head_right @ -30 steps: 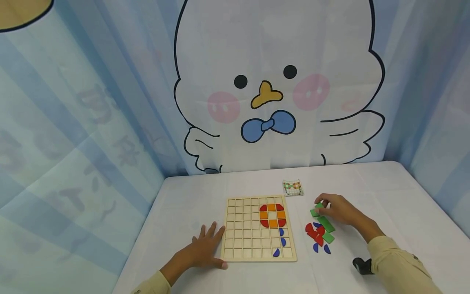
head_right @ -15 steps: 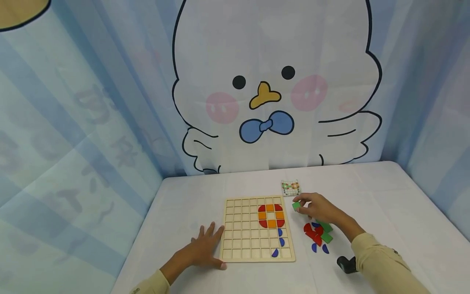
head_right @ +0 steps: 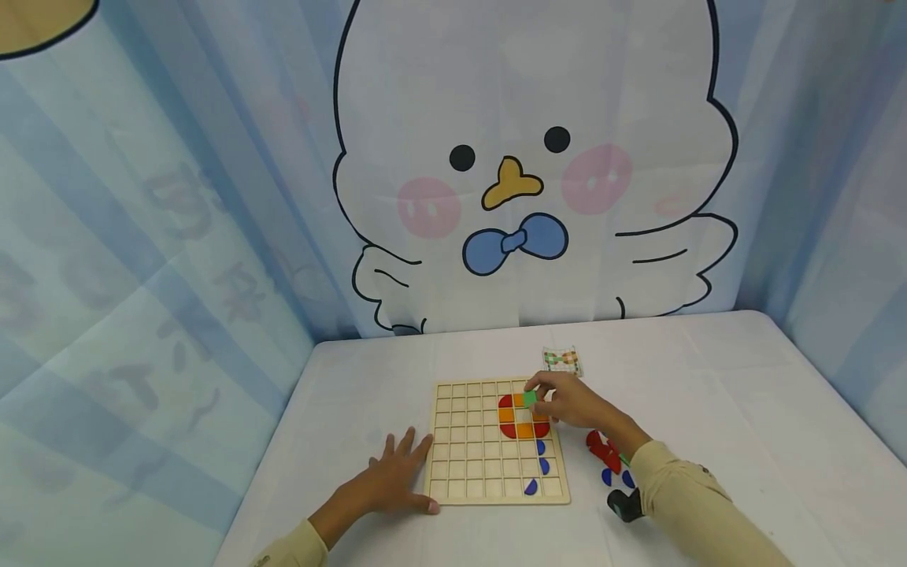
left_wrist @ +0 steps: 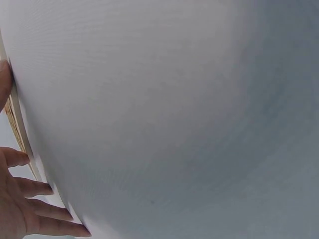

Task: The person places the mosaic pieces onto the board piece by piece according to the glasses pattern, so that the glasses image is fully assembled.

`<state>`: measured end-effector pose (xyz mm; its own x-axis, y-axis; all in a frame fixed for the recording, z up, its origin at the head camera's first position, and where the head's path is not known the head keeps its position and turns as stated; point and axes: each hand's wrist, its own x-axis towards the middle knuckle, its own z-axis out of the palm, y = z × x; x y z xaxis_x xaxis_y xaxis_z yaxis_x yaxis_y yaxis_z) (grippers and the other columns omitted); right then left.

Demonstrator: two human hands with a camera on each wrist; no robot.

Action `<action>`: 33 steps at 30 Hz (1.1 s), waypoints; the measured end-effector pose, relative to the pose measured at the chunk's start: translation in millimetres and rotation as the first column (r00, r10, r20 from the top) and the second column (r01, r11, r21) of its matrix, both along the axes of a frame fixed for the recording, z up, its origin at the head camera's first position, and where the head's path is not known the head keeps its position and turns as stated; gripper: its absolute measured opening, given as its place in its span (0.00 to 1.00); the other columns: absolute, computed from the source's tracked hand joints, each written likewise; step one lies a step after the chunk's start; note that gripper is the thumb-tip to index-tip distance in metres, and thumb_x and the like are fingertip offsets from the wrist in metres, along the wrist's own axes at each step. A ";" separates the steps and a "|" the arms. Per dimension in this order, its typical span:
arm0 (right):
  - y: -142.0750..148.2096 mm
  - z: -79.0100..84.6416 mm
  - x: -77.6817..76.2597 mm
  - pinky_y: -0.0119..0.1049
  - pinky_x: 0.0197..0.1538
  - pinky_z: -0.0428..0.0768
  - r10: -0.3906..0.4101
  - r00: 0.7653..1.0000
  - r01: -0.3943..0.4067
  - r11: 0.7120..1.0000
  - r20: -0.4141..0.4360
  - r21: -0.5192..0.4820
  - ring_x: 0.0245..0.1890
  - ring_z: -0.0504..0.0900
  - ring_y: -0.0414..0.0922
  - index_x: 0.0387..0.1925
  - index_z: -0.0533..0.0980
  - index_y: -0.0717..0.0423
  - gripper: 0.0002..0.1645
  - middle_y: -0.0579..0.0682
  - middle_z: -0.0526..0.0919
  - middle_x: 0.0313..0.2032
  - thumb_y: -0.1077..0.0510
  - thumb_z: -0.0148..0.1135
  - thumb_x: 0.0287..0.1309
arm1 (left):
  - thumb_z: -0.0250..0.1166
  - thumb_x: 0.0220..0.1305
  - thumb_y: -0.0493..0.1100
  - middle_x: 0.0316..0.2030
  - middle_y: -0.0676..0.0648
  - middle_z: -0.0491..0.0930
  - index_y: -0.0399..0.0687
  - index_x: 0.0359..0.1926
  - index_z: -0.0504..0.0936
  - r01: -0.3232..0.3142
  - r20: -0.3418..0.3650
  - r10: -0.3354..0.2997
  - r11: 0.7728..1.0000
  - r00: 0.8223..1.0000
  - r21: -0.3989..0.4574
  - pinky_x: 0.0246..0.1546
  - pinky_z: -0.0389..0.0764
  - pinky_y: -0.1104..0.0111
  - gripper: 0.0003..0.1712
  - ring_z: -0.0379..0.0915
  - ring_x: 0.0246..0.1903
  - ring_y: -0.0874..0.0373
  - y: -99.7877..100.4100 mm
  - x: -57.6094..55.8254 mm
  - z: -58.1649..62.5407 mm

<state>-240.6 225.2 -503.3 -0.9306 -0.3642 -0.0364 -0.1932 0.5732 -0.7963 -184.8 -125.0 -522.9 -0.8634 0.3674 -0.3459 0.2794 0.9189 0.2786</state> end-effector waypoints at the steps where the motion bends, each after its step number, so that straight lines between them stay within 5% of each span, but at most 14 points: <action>1: -3.5 -0.8 -1.1 0.35 0.33 0.83 0.007 1.000 -0.006 1.000 -0.009 0.003 0.29 0.78 0.46 0.50 0.78 0.58 0.17 0.50 0.79 0.36 0.61 0.69 0.61 | 0.74 0.45 0.72 0.78 0.33 0.48 0.53 0.79 0.56 -0.001 0.000 0.001 1.000 1.000 0.000 0.60 0.60 0.26 0.65 0.41 0.73 0.21 0.2 0.1 0.3; 7: -22.2 -7.1 -6.2 0.32 0.37 0.78 0.039 0.995 -0.036 0.999 -0.087 0.035 0.36 0.77 0.42 0.46 0.78 0.55 0.15 0.46 0.80 0.34 0.57 0.71 0.59 | 0.73 0.45 0.73 0.78 0.33 0.48 0.53 0.79 0.55 0.005 -0.004 -0.005 1.000 1.000 -0.005 0.60 0.60 0.26 0.66 0.41 0.73 0.21 0.4 0.3 1.9; 15: -42.1 -17.6 -11.0 0.31 0.30 0.77 0.030 0.999 -0.030 0.999 -0.034 -0.020 0.30 0.76 0.41 0.47 0.80 0.58 0.14 0.49 0.80 0.34 0.60 0.68 0.59 | 0.73 0.45 0.74 0.78 0.34 0.47 0.54 0.79 0.55 0.010 0.006 -0.009 1.000 1.000 -0.007 0.60 0.59 0.26 0.66 0.41 0.73 0.21 -0.9 -0.8 -1.2; 27: -59.3 -25.5 -15.6 0.37 0.42 0.76 0.026 0.997 -0.023 0.999 -0.068 0.046 0.34 0.76 0.39 0.44 0.81 0.58 0.14 0.45 0.81 0.31 0.58 0.72 0.57 | 0.72 0.46 0.73 0.78 0.33 0.47 0.54 0.79 0.55 0.011 0.007 -0.011 1.000 1.000 -0.008 0.60 0.59 0.25 0.65 0.41 0.73 0.21 -2.1 0.5 0.9; 33: -65.7 -26.2 -14.5 0.38 0.41 0.76 -0.009 0.999 0.013 0.997 -0.052 0.079 0.34 0.76 0.40 0.44 0.82 0.57 0.14 0.44 0.80 0.32 0.59 0.73 0.56 | 0.72 0.46 0.74 0.78 0.33 0.48 0.54 0.79 0.55 0.013 0.002 -0.013 1.000 1.000 -0.011 0.60 0.59 0.26 0.65 0.41 0.73 0.21 -1.0 1.3 2.1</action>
<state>-255.1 159.5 -529.5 -0.9360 -0.3517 -0.0163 -0.2264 0.6366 -0.7372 -183.6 -126.1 -520.8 -0.8579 0.3749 -0.3514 0.2908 0.9180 0.2694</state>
